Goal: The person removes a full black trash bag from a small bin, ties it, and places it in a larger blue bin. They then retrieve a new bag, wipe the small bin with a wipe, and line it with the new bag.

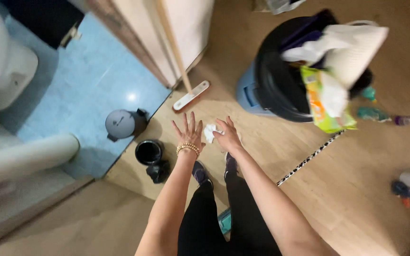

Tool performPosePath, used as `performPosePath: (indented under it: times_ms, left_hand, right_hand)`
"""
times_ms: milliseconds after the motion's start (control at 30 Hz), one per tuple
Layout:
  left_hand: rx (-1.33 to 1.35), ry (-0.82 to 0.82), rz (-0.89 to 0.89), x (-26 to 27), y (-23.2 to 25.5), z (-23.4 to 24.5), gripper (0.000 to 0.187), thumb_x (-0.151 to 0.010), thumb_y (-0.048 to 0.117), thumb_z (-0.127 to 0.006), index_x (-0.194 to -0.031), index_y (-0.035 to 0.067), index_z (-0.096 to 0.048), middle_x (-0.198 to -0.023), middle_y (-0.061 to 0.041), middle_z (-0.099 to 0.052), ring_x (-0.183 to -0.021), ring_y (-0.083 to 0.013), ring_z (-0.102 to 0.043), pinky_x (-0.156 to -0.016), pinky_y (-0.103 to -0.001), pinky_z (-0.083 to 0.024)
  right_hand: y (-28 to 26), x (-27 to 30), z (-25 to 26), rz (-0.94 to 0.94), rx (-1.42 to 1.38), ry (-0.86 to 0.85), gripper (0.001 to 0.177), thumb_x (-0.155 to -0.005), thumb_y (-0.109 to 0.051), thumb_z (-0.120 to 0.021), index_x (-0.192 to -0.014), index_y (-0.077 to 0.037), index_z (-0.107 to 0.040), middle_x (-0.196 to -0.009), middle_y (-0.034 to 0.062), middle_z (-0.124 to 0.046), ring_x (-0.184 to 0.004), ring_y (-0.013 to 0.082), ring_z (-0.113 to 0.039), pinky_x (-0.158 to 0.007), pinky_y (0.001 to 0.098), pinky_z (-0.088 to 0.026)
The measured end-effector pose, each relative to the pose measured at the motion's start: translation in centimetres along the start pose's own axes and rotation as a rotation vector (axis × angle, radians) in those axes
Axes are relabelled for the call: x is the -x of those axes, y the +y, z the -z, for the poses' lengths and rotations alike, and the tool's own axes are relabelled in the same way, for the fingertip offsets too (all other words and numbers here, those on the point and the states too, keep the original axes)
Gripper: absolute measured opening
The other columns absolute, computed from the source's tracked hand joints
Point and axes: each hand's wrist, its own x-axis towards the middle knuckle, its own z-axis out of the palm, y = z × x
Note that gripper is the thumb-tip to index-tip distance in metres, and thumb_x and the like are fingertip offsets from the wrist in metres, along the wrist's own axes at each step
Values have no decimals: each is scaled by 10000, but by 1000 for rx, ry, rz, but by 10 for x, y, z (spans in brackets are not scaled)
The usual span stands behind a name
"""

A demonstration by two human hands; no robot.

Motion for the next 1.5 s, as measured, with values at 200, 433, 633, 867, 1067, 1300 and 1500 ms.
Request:
performPosePath:
  times_ms: [200,433,633,867,1067,1300,1500]
  left_hand:
    - [-13,101,-112,-4,72,96,964,-811,537,-766,-1601,277,-279,-1721,-92,-15,-1573,-357,62,-1145,-778,4]
    - [268,368,-396,-44,177,143,699,-887,328,-709,-1502,175,-413,-1601,-92,-337,-1509,-300,-283,-1216,-543,-284]
    - [432,652,-567,-77,276,231,597,-890,78,-625,-1463,62,-456,-1554,-162,-447,-1190,-345,-659,-869,-413,-582]
    - [271,532,-212,-243,333,222,766,-882,0,-516,-1571,5,-181,-1647,-265,-170,-1047,-290,-732,-731,-356,-623]
    - [194,422,-16,-206,333,287,368,-974,103,-517,-1319,19,-422,-1365,-206,-472,-1036,-284,-690,-695,-331,-629]
    - [239,914,-222,-171,349,248,134,-964,149,-619,-1037,38,-601,-955,-119,-669,-861,-264,-684,-686,-382,-577]
    - [385,887,-520,-109,364,242,115,-822,165,-677,-863,92,-597,-829,-84,-644,-871,-291,-598,-776,-472,-460]
  right_hand:
    - [-19,15,98,100,-223,124,613,-908,-243,-731,-1481,-187,-522,-1673,185,-201,-1552,321,-212,-1232,378,-234]
    - [-8,13,235,285,-536,419,439,-905,-148,-702,-1338,-122,-642,-1554,154,-485,-1393,275,-514,-1134,362,-416]
    - [38,-3,335,72,-1077,592,156,-977,-166,-631,-1080,-103,-729,-920,-18,-680,-784,92,-623,-737,302,-587]
    - [75,-45,367,-95,-1291,548,181,-1018,-218,-595,-1056,-100,-726,-708,-40,-487,-594,69,-495,-566,269,-504]
    - [60,-56,361,42,-1278,356,270,-1038,-255,-581,-1113,-47,-735,-718,-51,-419,-613,56,-419,-529,264,-411]
    - [13,-49,386,-234,-1152,382,474,-994,-483,-581,-1062,-38,-732,-693,-51,-464,-638,73,-494,-570,276,-482]
    - [61,-58,378,-182,-1216,505,338,-984,-369,-688,-936,-37,-725,-832,32,-644,-756,119,-565,-656,307,-486]
